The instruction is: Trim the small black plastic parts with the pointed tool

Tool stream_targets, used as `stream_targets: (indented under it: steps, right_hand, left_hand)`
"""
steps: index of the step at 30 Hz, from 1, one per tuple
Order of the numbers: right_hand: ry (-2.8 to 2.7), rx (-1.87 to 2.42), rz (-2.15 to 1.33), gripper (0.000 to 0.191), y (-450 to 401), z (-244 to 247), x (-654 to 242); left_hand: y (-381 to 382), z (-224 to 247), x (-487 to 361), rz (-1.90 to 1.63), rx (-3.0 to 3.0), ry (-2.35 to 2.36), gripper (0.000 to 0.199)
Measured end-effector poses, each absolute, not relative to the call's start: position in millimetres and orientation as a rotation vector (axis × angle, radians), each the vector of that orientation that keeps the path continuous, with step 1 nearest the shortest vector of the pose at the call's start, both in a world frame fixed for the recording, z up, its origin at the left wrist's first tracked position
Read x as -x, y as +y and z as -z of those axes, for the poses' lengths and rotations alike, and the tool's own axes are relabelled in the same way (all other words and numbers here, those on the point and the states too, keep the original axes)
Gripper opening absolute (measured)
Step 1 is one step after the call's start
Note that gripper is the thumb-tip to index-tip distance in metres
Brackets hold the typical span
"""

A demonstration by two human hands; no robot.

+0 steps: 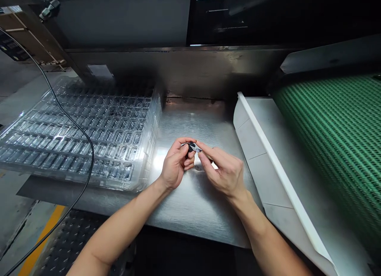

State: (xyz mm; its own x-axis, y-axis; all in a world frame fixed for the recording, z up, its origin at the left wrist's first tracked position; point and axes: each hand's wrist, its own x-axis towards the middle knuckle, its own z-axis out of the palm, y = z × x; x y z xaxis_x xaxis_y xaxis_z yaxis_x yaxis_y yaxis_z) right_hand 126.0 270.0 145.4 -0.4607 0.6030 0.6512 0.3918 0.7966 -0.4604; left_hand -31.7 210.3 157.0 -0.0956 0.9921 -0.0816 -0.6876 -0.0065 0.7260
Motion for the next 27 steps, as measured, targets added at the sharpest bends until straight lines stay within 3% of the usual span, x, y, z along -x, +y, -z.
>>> stream_targets:
  steps: [21,27]
  right_hand:
    - [-2.037,0.817,-0.399,0.037,274.2,-145.7,-130.4]
    - [-1.975,0.859,-0.418,0.039,274.7,-142.3,-129.4]
  left_hand:
    - [212.6,-157.0,34.6,-1.566,-0.485,0.672,0.029]
    - [215.4,-152.5,35.4,-1.532,-0.326,0.609,0.039]
